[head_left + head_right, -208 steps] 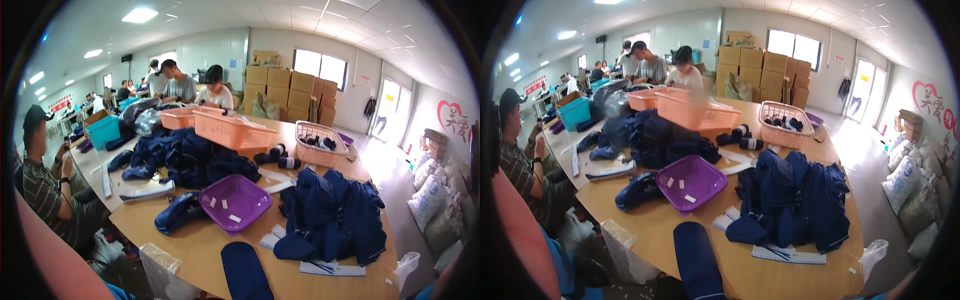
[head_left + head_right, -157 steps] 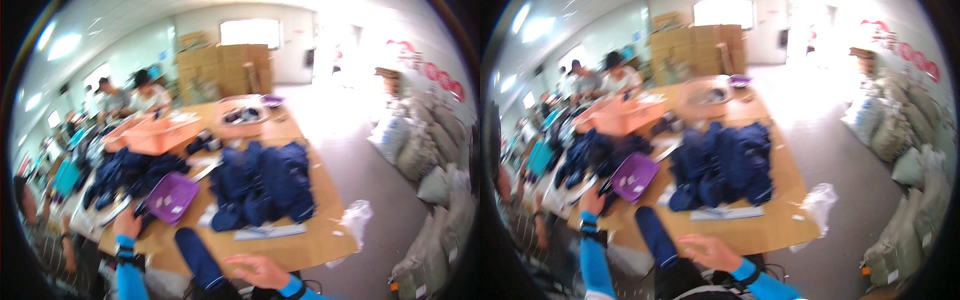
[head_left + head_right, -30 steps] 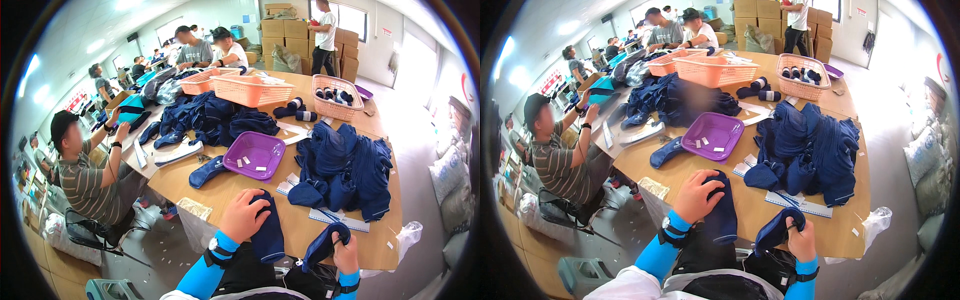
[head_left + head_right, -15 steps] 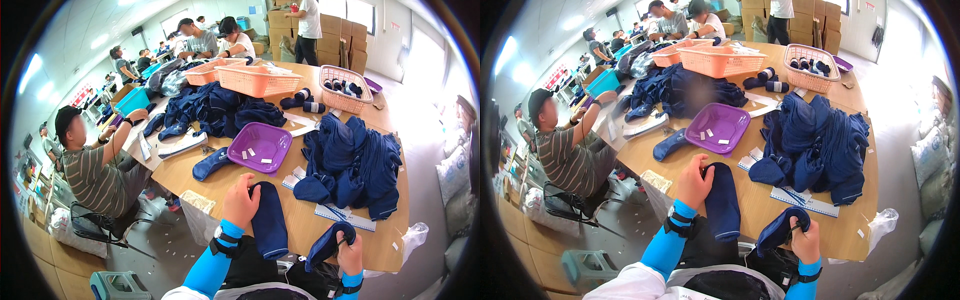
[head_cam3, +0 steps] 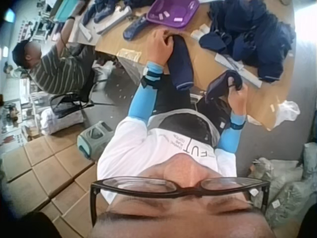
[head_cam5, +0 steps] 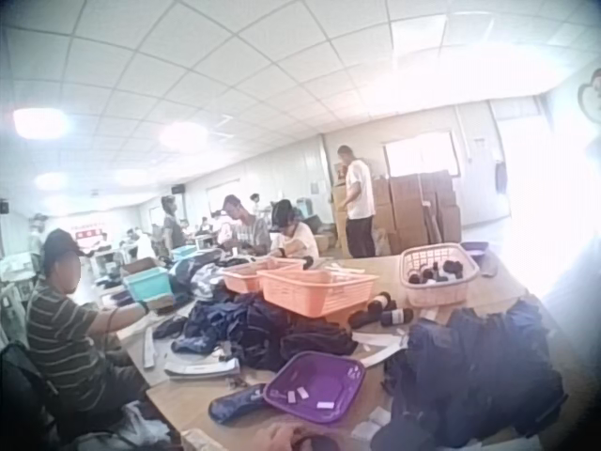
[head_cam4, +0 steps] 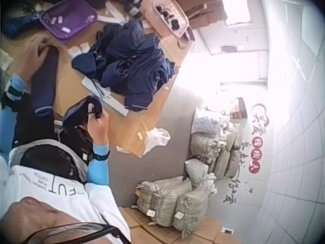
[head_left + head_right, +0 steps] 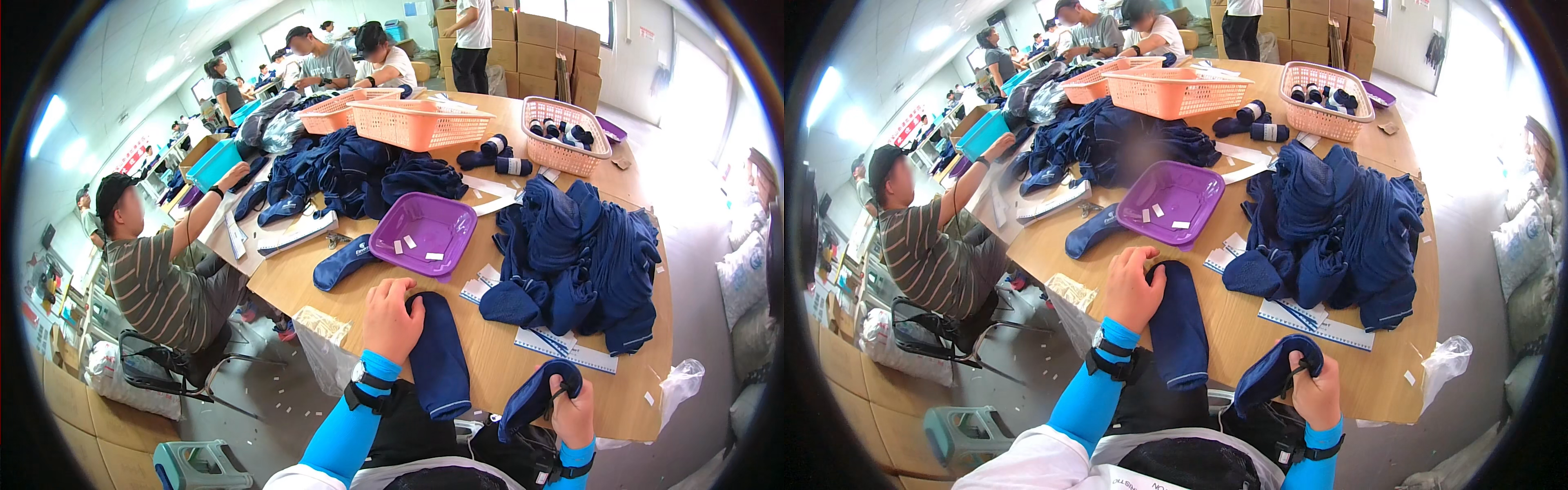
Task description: Folding blue socks and applying a paper label wrap.
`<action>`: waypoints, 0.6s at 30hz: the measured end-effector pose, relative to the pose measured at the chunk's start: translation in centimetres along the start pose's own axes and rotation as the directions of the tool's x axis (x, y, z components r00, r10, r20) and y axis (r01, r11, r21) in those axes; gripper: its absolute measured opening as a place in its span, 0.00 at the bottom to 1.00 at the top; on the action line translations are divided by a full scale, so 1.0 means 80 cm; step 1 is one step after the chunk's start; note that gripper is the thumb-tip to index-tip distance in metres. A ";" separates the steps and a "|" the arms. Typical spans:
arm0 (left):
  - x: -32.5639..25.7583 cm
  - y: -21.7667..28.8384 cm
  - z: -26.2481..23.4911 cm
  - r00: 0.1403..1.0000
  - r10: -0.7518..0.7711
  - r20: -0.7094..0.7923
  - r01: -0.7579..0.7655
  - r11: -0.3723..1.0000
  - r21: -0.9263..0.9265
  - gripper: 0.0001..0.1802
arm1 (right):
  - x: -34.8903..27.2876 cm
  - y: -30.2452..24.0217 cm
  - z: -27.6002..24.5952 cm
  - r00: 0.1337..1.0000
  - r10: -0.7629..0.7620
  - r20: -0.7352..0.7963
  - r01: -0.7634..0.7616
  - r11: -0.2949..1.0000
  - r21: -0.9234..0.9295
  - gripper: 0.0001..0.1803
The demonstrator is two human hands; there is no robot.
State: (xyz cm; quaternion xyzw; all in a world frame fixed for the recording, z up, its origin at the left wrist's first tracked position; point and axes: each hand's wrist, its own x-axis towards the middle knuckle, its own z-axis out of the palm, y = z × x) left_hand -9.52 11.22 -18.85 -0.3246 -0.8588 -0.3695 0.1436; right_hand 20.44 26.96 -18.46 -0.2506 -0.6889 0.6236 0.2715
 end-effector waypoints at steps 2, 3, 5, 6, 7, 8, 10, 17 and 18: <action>-0.002 -0.003 0.002 0.999 0.045 -0.017 -0.044 0.998 0.051 0.13 | 0.000 0.000 -0.001 1.000 0.001 -0.002 -0.001 1.000 -0.006 0.15; -0.005 -0.004 0.002 0.995 0.094 -0.043 -0.092 0.994 0.058 0.12 | -0.001 0.001 -0.001 1.000 0.016 -0.002 -0.016 1.000 0.001 0.14; -0.004 -0.004 0.001 0.987 0.146 -0.070 -0.142 0.988 0.063 0.10 | 0.000 0.001 0.000 1.000 0.028 -0.007 -0.028 1.000 0.008 0.14; -0.004 -0.002 -0.002 0.991 0.128 -0.036 -0.126 0.990 0.067 0.10 | 0.000 0.000 0.001 0.999 0.033 -0.020 -0.033 0.999 0.005 0.13; -0.004 -0.001 -0.005 0.994 0.110 -0.001 -0.110 0.991 0.072 0.10 | 0.000 -0.001 0.001 0.999 0.038 -0.033 -0.038 0.999 0.001 0.11; -0.003 -0.005 -0.007 0.994 0.112 -0.004 -0.111 0.991 0.072 0.10 | 0.000 0.002 0.001 0.999 0.036 -0.033 -0.036 0.999 0.001 0.11; 0.006 -0.010 -0.009 0.988 0.115 0.106 -0.118 0.993 0.021 0.11 | 0.001 0.007 0.001 0.999 0.011 -0.038 -0.010 1.000 0.014 0.11; 0.026 0.036 -0.085 0.970 -0.051 0.237 0.162 0.864 -0.477 0.11 | 0.001 -0.004 0.011 0.999 -0.023 -0.046 0.025 0.999 0.038 0.11; 0.034 0.044 -0.104 0.988 0.033 0.150 0.049 0.858 -0.511 0.12 | 0.001 0.003 0.009 0.999 -0.024 -0.048 0.025 1.000 0.018 0.11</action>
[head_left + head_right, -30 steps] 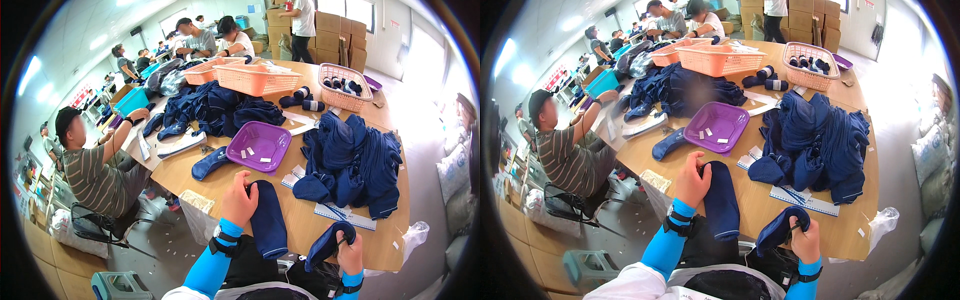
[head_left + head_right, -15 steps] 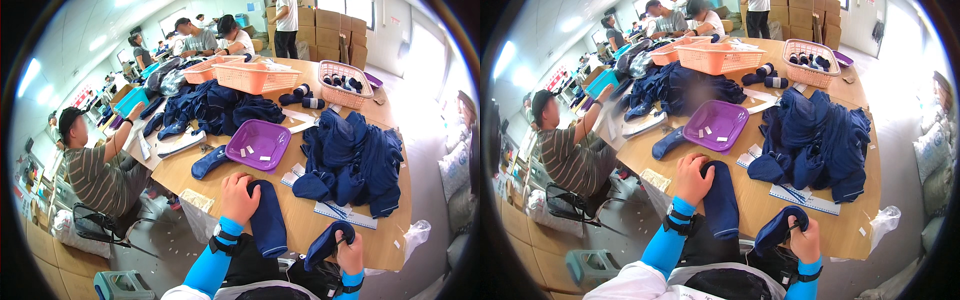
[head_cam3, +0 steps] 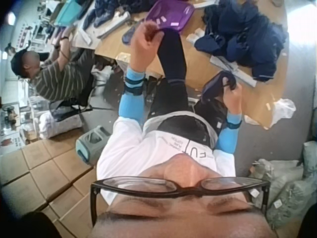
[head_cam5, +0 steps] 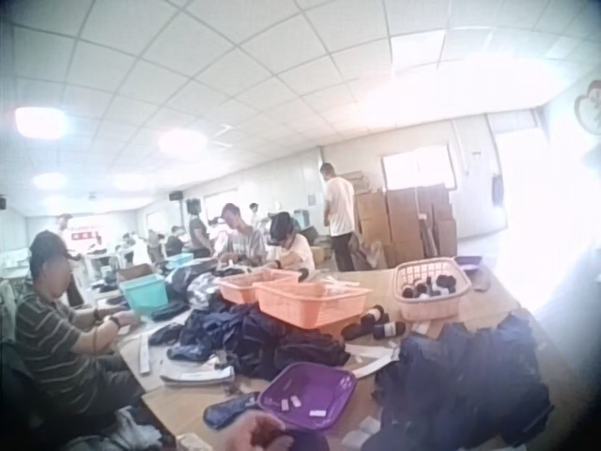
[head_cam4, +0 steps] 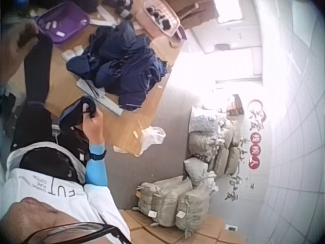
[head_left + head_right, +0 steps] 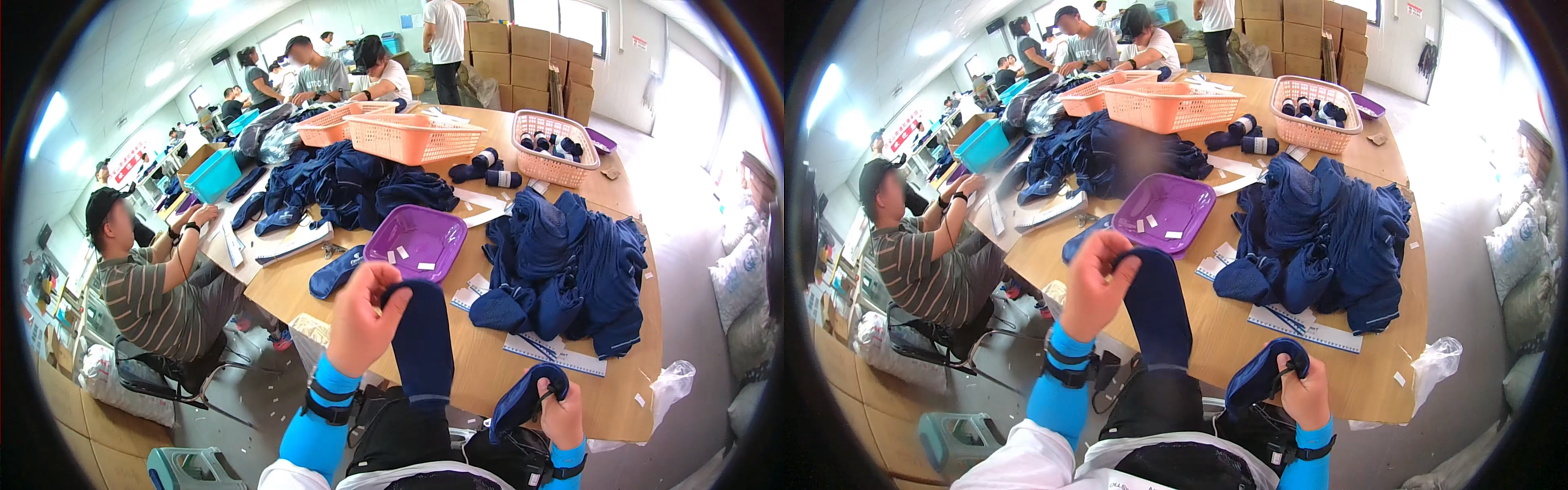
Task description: Folding blue socks and applying a paper label wrap.
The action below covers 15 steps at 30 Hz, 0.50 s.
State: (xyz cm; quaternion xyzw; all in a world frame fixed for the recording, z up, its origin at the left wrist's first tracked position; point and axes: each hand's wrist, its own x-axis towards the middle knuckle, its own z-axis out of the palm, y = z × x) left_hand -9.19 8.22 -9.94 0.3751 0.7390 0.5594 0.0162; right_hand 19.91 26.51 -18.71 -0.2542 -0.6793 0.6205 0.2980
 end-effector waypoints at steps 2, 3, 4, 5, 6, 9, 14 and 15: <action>0.005 0.045 -0.016 0.989 0.132 -0.069 -0.140 0.981 -0.135 0.14 | -0.003 0.005 -0.005 1.000 0.009 0.003 -0.009 1.000 -0.020 0.11; 0.004 0.072 -0.026 0.983 0.147 -0.111 -0.171 0.953 -0.249 0.16 | -0.004 0.004 -0.005 1.000 0.015 -0.006 -0.015 0.999 -0.038 0.11; 0.003 0.088 -0.032 0.972 0.197 -0.125 -0.224 0.938 -0.265 0.17 | -0.006 0.005 -0.008 0.999 0.024 -0.029 -0.026 0.998 -0.065 0.10; 0.001 0.101 -0.042 0.959 0.246 -0.143 -0.277 0.922 -0.270 0.18 | -0.006 0.007 -0.008 0.999 0.032 -0.025 -0.034 0.997 -0.064 0.10; 0.000 0.106 -0.048 0.923 0.336 -0.185 -0.375 0.894 -0.247 0.18 | -0.005 0.010 -0.007 0.999 0.010 -0.039 -0.011 0.999 -0.049 0.10; -0.023 0.095 -0.052 0.902 0.384 -0.197 -0.420 0.885 -0.199 0.19 | -0.004 0.011 -0.007 0.998 -0.006 -0.060 0.004 0.999 -0.047 0.10; -0.090 0.032 -0.044 0.954 0.271 0.125 -0.263 0.962 -0.078 0.19 | -0.002 0.009 -0.015 0.998 0.061 0.023 -0.059 0.995 -0.075 0.14; -0.103 0.025 -0.043 0.956 0.204 0.213 -0.209 0.978 0.002 0.19 | 0.001 0.005 -0.012 0.998 0.042 0.043 -0.040 0.998 -0.055 0.15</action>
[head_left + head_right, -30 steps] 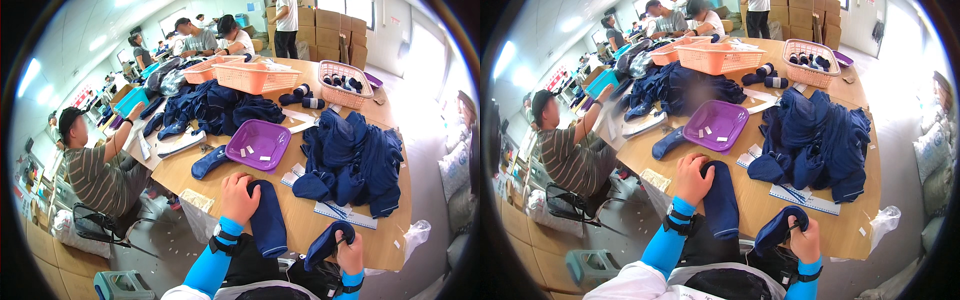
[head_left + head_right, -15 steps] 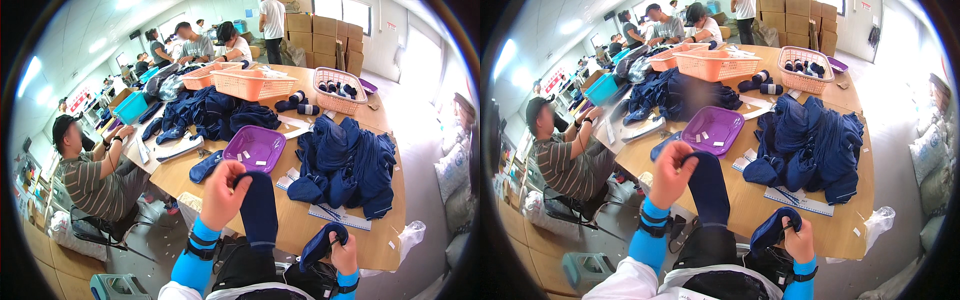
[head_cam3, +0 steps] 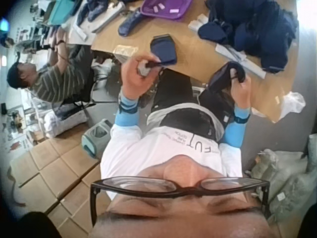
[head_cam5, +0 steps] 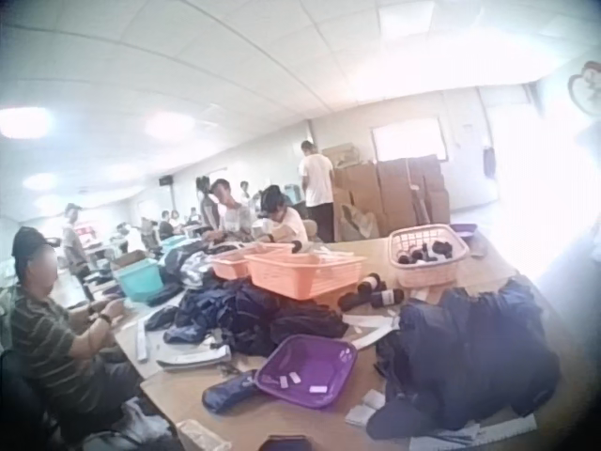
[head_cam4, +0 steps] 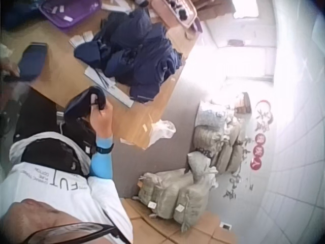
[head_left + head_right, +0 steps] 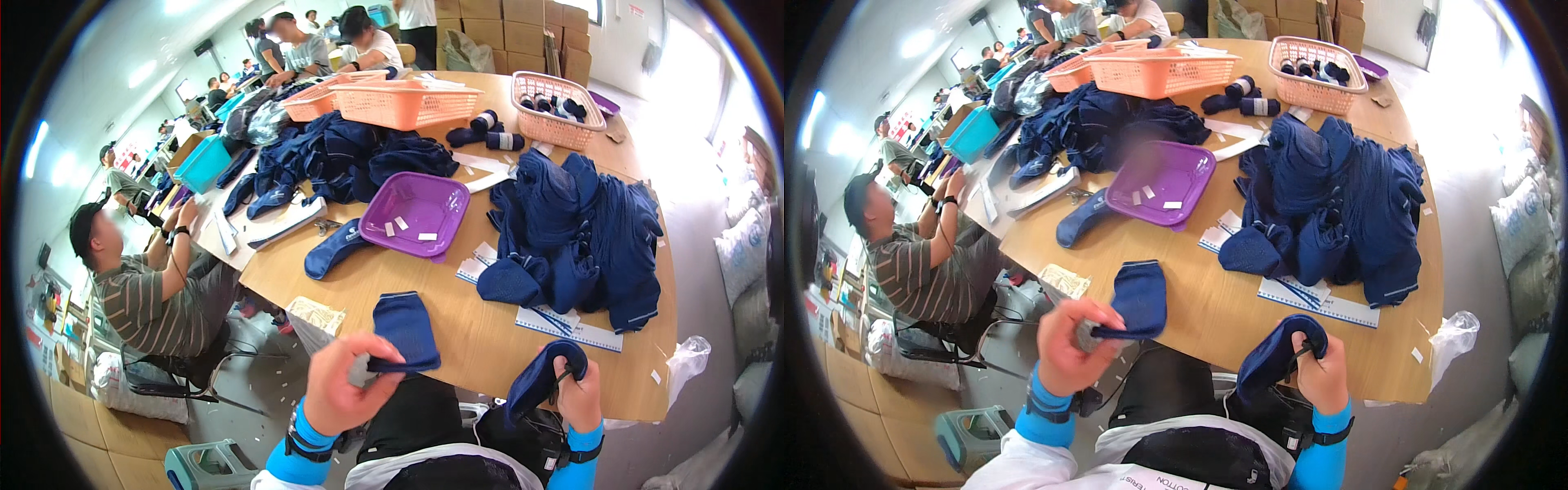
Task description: Folding blue socks and applying a paper label wrap.
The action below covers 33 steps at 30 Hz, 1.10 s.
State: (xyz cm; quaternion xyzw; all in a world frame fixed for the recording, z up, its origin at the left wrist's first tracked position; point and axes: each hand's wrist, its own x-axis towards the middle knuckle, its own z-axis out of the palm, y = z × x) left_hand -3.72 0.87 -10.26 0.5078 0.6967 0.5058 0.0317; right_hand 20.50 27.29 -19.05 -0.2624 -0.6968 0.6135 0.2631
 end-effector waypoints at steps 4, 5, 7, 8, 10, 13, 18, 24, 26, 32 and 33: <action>-0.020 -0.009 0.020 0.993 -0.118 -0.026 0.121 0.985 0.123 0.16 | 0.003 -0.009 0.005 0.999 -0.021 0.029 0.021 0.999 0.030 0.15; -0.020 -0.011 0.019 0.990 -0.127 -0.057 0.133 0.982 0.135 0.17 | 0.001 -0.010 0.005 0.999 -0.021 0.033 0.020 0.999 0.027 0.15; -0.004 -0.017 0.020 0.983 -0.136 -0.124 0.158 0.969 0.192 0.17 | -0.002 -0.009 0.006 1.000 0.002 -0.002 -0.002 0.999 0.037 0.14; 0.007 -0.021 0.021 0.973 -0.139 -0.184 0.183 0.951 0.249 0.17 | -0.001 -0.009 0.005 1.000 0.001 0.003 -0.001 0.999 0.032 0.14; 0.029 -0.042 0.025 0.967 -0.128 -0.219 0.191 0.936 0.297 0.16 | 0.000 -0.009 0.005 1.000 -0.012 -0.012 0.012 1.000 0.017 0.14; 0.042 -0.071 0.030 0.953 -0.246 -0.177 0.298 0.865 0.403 0.19 | 0.000 -0.007 0.006 1.000 -0.010 -0.012 0.011 1.000 0.024 0.14; 0.018 -0.070 0.035 0.993 0.098 -0.062 -0.052 0.857 0.513 0.26 | -0.004 -0.006 0.006 0.999 -0.001 -0.032 0.001 1.000 0.016 0.14; -0.007 -0.050 0.055 0.970 -0.054 0.238 -0.075 0.861 0.502 0.48 | 0.004 -0.021 0.005 0.998 0.055 0.008 -0.054 0.996 -0.066 0.15; -0.010 -0.054 0.063 0.959 -0.020 0.282 -0.139 0.836 0.531 0.49 | 0.014 -0.031 0.011 0.994 0.101 -0.034 -0.105 0.988 -0.118 0.14; -0.016 -0.068 0.063 0.946 0.010 0.324 -0.198 0.809 0.553 0.48 | 0.069 -0.083 0.036 0.972 0.112 0.204 -0.011 0.897 -0.442 0.44; -0.017 -0.064 0.060 0.934 0.012 0.356 -0.219 0.806 0.550 0.47 | 0.064 -0.083 0.036 0.975 0.121 0.185 -0.029 0.899 -0.437 0.44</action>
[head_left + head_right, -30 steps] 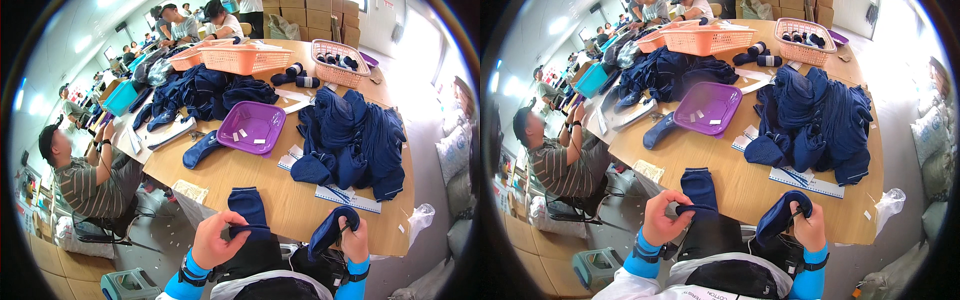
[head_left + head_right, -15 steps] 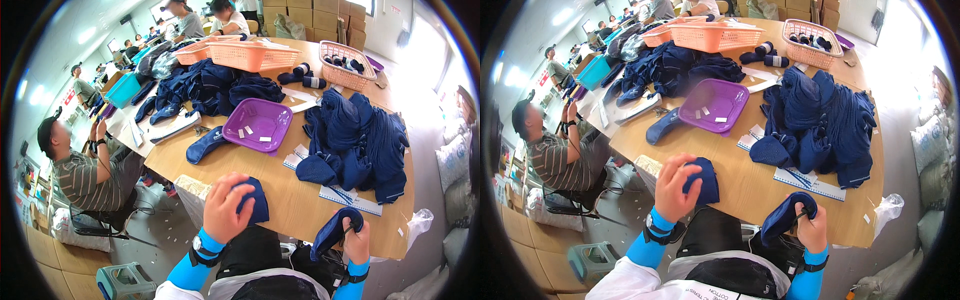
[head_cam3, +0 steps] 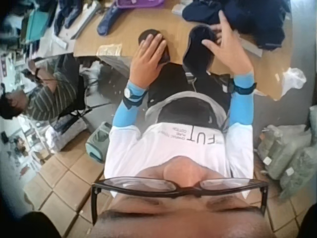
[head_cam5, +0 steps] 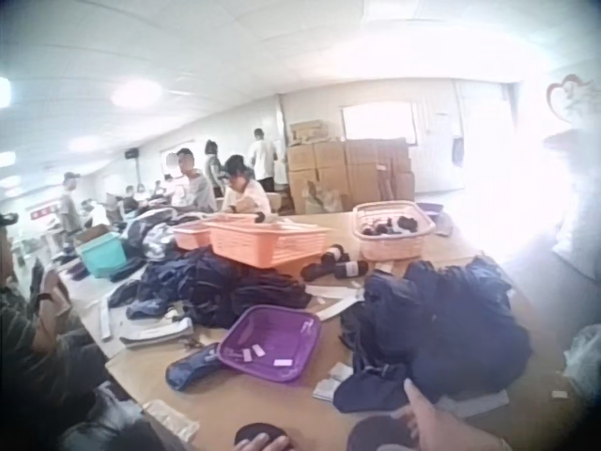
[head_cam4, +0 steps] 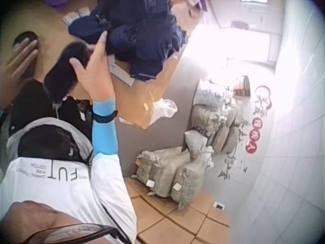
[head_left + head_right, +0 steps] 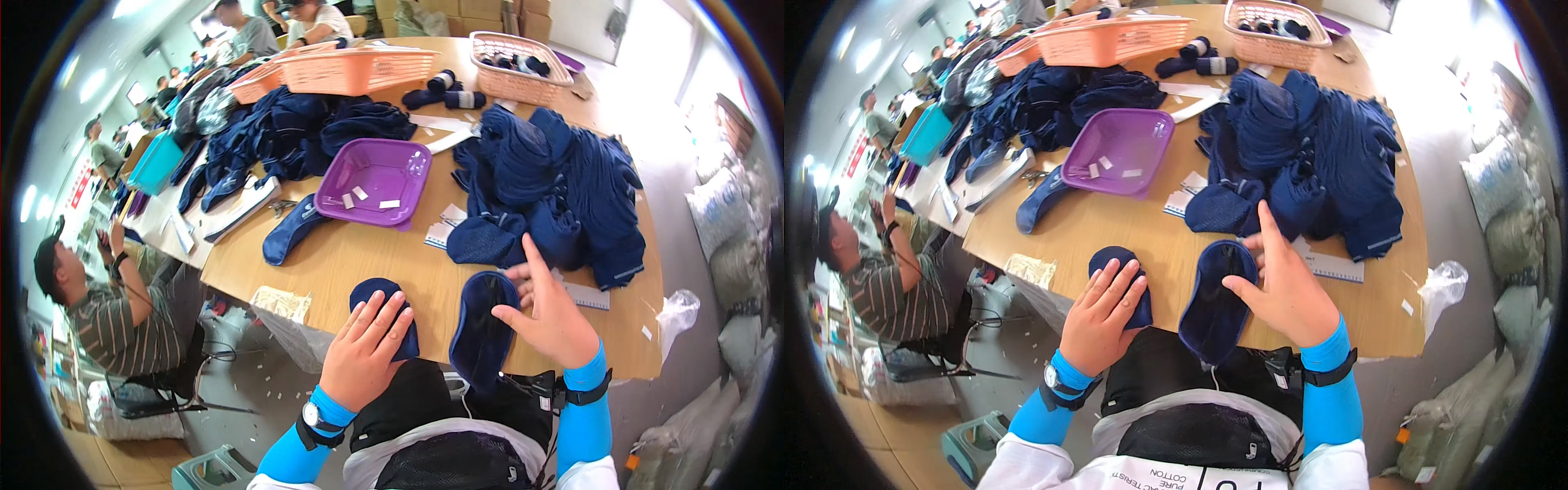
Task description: Folding blue socks and applying a paper label wrap.
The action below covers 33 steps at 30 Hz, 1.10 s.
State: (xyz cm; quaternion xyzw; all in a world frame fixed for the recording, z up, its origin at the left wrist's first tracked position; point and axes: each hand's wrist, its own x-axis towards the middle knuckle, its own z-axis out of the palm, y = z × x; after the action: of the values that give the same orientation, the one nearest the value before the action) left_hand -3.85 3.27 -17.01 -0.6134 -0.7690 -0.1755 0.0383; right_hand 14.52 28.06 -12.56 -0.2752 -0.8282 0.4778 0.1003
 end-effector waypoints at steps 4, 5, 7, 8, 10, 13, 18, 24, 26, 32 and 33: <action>-0.006 -0.007 -0.003 0.999 0.038 -0.022 -0.038 0.999 -0.019 0.43 | -0.035 0.006 -0.004 0.968 -0.181 -0.174 0.166 0.981 -0.097 0.43; -0.010 -0.012 0.001 0.999 0.048 -0.018 -0.048 0.998 -0.031 0.43 | -0.050 0.009 -0.004 0.935 -0.298 -0.195 0.244 0.935 -0.258 0.41; -0.025 -0.020 0.011 0.967 0.089 -0.239 -0.126 0.981 -0.145 0.35 | -0.080 0.002 0.000 0.948 -0.288 -0.133 0.226 0.909 -0.351 0.36; -0.024 -0.015 0.010 0.965 0.042 -0.260 -0.086 0.984 -0.159 0.27 | -0.089 -0.004 0.008 0.945 -0.323 -0.059 0.283 0.893 -0.348 0.34; -0.017 -0.011 0.012 0.960 -0.049 -0.277 -0.016 0.973 -0.229 0.28 | -0.101 -0.008 0.023 0.941 -0.337 0.041 0.333 0.894 -0.299 0.30; 0.004 -0.006 0.002 0.927 -0.233 -0.296 0.117 0.925 -0.361 0.29 | -0.094 0.006 0.040 0.928 -0.369 0.058 0.364 0.861 -0.355 0.27; 0.067 0.009 -0.008 0.845 -0.365 -0.391 0.080 0.809 -0.582 0.32 | -0.079 0.021 0.046 0.911 -0.410 0.042 0.397 0.845 -0.359 0.23; 0.079 0.046 0.022 0.975 0.159 -0.157 -0.204 0.919 -0.337 0.38 | -0.068 0.030 0.045 0.901 -0.433 0.025 0.413 0.840 -0.350 0.21; 0.071 0.051 0.025 0.976 0.212 -0.055 -0.218 0.919 -0.328 0.42 | -0.071 0.031 0.045 0.902 -0.432 0.007 0.403 0.835 -0.376 0.21; 0.059 0.070 0.016 0.980 0.198 0.033 -0.189 0.965 -0.182 0.41 | -0.068 0.030 0.047 0.908 -0.419 0.025 0.388 0.816 -0.428 0.21; 0.057 0.076 0.015 0.980 0.195 0.033 -0.186 0.966 -0.181 0.41 | -0.067 0.030 0.048 0.907 -0.420 0.028 0.391 0.816 -0.426 0.21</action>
State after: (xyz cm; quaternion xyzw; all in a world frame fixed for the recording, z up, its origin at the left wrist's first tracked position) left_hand 1.01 9.01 -15.52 -0.6896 -0.6887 -0.2230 -0.0192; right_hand 18.21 23.20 -16.06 -0.1233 -0.9472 0.2451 0.1657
